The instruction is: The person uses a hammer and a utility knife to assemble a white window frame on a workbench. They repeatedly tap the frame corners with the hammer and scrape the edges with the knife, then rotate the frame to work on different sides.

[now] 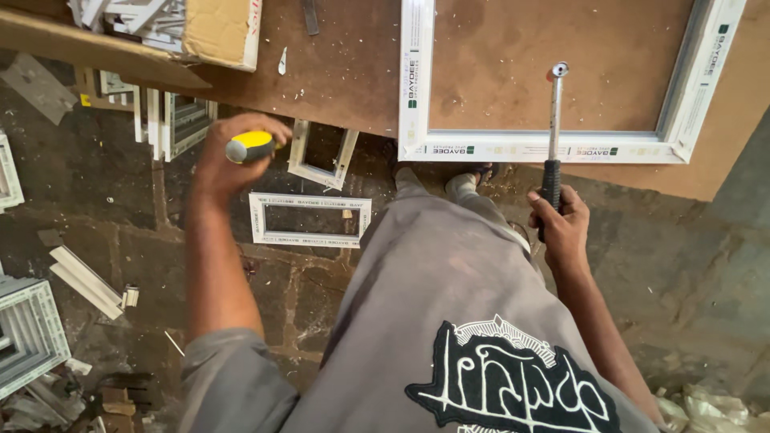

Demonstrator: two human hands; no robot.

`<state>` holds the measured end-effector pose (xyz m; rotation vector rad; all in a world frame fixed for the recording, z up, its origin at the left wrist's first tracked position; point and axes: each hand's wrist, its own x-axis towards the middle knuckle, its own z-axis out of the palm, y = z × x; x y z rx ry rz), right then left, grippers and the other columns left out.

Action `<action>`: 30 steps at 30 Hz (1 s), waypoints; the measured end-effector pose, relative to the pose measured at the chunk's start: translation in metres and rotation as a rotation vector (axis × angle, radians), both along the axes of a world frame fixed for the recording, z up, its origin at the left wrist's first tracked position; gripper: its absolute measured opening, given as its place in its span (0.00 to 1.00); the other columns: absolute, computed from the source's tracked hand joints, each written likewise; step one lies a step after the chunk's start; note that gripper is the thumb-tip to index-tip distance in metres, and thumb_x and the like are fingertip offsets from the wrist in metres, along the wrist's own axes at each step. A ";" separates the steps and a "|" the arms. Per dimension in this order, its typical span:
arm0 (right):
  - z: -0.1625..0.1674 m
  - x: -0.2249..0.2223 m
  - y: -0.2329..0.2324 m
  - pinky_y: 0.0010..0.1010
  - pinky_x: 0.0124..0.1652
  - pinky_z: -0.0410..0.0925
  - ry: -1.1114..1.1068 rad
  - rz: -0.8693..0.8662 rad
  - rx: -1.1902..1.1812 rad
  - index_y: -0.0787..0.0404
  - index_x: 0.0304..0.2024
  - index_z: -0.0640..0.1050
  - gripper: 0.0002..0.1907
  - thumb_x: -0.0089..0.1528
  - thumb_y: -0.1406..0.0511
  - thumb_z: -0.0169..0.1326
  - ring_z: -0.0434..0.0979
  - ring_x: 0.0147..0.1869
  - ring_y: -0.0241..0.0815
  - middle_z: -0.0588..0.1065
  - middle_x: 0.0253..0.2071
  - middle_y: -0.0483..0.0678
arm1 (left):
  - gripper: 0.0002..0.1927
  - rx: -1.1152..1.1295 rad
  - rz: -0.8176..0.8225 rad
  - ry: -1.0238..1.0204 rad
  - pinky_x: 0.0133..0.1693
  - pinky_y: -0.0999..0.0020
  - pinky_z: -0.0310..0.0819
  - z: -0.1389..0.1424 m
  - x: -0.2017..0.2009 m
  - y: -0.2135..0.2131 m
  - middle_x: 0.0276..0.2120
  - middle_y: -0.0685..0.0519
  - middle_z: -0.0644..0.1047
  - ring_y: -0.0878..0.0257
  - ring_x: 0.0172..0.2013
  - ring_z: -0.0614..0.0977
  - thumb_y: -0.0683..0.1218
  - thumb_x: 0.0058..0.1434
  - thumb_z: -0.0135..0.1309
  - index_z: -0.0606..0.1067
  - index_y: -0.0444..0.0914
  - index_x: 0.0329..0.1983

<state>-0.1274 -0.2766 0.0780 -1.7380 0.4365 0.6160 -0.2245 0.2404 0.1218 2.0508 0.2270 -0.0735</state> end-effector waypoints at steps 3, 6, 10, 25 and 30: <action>-0.002 0.001 0.001 0.24 0.28 0.65 -0.051 -0.009 0.083 0.65 0.42 0.74 0.08 0.64 0.69 0.61 0.71 0.27 0.32 0.72 0.29 0.43 | 0.11 0.143 0.077 -0.297 0.60 0.60 0.79 -0.016 0.014 0.000 0.49 0.47 0.83 0.53 0.55 0.85 0.29 0.62 0.53 0.77 0.37 0.42; -0.006 0.004 0.001 0.24 0.28 0.64 -0.029 0.006 0.064 0.65 0.42 0.75 0.07 0.65 0.69 0.60 0.71 0.27 0.32 0.72 0.30 0.43 | 0.12 0.283 0.102 -0.445 0.62 0.59 0.77 -0.031 0.029 -0.002 0.50 0.44 0.82 0.50 0.58 0.83 0.29 0.62 0.55 0.76 0.35 0.45; -0.008 0.001 -0.005 0.24 0.27 0.63 -0.041 -0.030 0.063 0.64 0.42 0.75 0.08 0.64 0.70 0.61 0.70 0.26 0.32 0.71 0.29 0.42 | 0.13 0.149 0.063 -0.180 0.55 0.60 0.78 -0.012 0.005 0.012 0.45 0.48 0.83 0.54 0.51 0.85 0.31 0.57 0.55 0.78 0.37 0.43; -0.010 0.006 -0.010 0.24 0.27 0.63 -0.052 -0.048 0.055 0.64 0.42 0.75 0.06 0.66 0.70 0.60 0.71 0.27 0.33 0.72 0.29 0.43 | 0.13 -0.026 0.024 0.060 0.51 0.63 0.79 0.003 -0.002 0.014 0.43 0.49 0.83 0.56 0.48 0.85 0.33 0.52 0.60 0.78 0.38 0.39; -0.017 0.010 -0.010 0.24 0.28 0.65 -0.054 -0.046 0.089 0.64 0.42 0.76 0.06 0.66 0.69 0.60 0.72 0.27 0.33 0.72 0.29 0.43 | 0.12 0.260 0.054 -0.378 0.61 0.57 0.78 -0.025 0.039 -0.002 0.51 0.47 0.82 0.50 0.58 0.83 0.31 0.61 0.58 0.77 0.37 0.45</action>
